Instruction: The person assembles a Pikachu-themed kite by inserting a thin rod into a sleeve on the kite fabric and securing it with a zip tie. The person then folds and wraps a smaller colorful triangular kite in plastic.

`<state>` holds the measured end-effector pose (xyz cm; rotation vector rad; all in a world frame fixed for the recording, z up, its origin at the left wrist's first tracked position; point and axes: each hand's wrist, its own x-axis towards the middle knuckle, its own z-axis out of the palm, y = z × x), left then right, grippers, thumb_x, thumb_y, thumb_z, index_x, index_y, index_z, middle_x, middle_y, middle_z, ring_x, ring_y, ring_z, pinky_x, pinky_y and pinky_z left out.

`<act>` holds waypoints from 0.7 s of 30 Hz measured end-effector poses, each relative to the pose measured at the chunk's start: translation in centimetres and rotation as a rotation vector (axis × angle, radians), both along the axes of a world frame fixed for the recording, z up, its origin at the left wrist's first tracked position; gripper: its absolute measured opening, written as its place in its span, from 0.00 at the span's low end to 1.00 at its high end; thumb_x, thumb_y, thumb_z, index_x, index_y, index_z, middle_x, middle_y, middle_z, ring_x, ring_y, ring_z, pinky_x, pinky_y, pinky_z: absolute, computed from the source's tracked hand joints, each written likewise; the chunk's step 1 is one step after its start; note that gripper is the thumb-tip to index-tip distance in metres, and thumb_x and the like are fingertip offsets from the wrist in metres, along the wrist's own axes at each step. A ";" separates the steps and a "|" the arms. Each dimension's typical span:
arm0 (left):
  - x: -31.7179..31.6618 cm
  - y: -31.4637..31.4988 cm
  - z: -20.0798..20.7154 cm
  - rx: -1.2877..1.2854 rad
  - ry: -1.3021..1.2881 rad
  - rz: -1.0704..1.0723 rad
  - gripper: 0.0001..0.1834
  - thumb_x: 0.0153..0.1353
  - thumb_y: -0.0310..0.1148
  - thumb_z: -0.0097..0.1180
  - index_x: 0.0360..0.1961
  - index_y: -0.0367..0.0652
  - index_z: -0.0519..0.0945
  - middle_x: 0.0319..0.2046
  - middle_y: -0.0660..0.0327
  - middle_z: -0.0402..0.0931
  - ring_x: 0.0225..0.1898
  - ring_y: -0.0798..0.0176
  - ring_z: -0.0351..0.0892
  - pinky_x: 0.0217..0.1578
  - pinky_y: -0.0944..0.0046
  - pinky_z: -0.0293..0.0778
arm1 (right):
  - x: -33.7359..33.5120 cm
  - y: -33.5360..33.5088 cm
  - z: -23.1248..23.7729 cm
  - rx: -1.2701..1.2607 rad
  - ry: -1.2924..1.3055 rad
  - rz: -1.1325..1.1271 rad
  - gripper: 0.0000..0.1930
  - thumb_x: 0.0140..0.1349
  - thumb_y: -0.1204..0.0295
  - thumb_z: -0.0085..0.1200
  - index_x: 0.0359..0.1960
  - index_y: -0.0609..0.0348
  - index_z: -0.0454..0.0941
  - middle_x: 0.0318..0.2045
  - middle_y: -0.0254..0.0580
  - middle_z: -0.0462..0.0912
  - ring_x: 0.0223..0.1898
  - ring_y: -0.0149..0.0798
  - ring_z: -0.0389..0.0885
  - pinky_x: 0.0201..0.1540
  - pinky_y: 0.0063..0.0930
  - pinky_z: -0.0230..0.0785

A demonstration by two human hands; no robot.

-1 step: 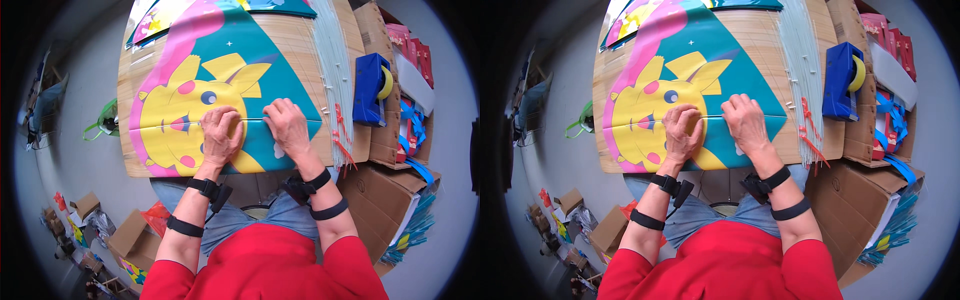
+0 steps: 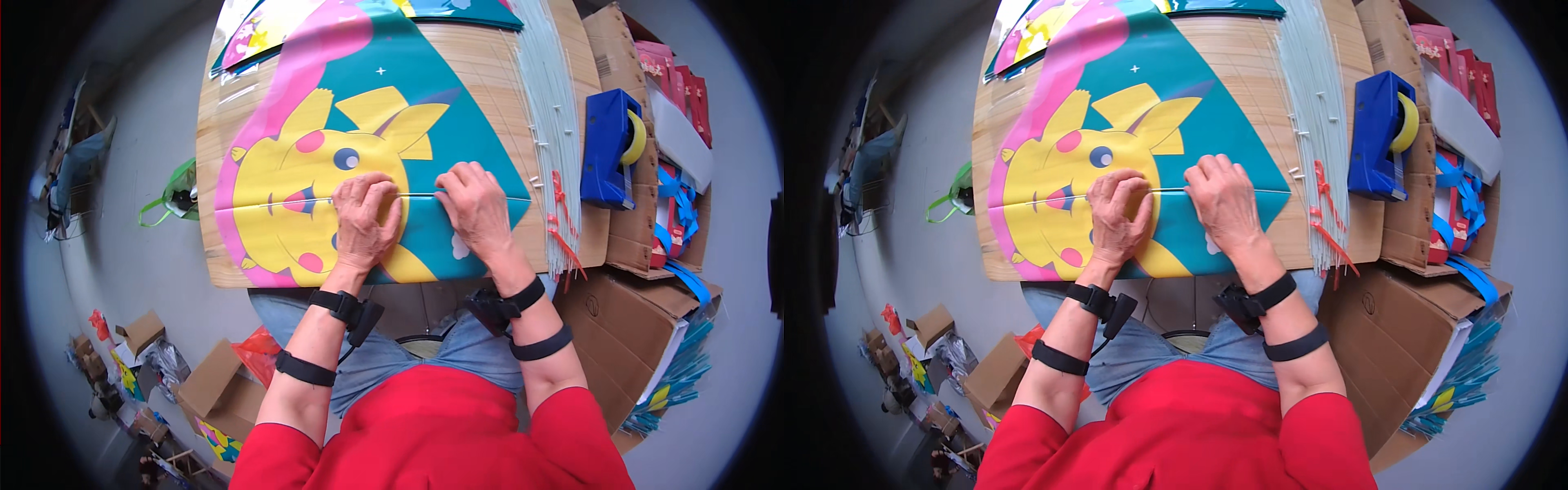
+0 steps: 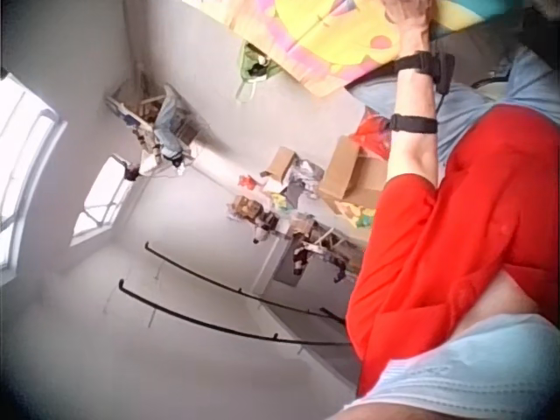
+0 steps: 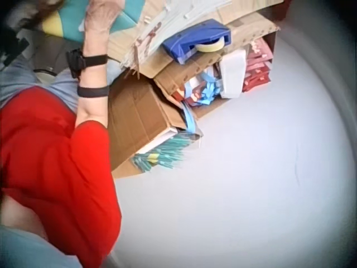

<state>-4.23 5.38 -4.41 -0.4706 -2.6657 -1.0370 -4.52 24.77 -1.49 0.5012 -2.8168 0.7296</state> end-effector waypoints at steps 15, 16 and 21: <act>-0.1 0.1 -0.3 0.043 0.012 0.002 0.13 0.50 0.29 0.63 0.38 0.46 0.77 0.43 0.61 0.75 0.47 0.55 0.73 0.53 0.53 0.62 | 0.0 -1.0 -0.4 0.016 -0.047 0.056 0.07 0.54 0.73 0.61 0.31 0.55 0.75 0.31 0.39 0.73 0.38 0.43 0.74 0.39 0.37 0.66; -0.1 0.1 -0.3 0.047 0.008 0.006 0.13 0.50 0.29 0.63 0.38 0.46 0.77 0.43 0.61 0.76 0.47 0.54 0.73 0.53 0.54 0.62 | 0.0 -0.9 -0.4 0.021 -0.053 0.054 0.07 0.54 0.73 0.61 0.31 0.55 0.75 0.31 0.39 0.73 0.38 0.43 0.74 0.39 0.37 0.66; 0.1 -0.2 -0.3 0.055 0.008 0.007 0.11 0.50 0.27 0.63 0.37 0.47 0.78 0.42 0.62 0.76 0.47 0.55 0.73 0.52 0.54 0.62 | -0.1 -1.2 -0.6 0.024 -0.045 0.065 0.06 0.55 0.73 0.60 0.31 0.56 0.75 0.30 0.39 0.73 0.37 0.43 0.75 0.38 0.37 0.66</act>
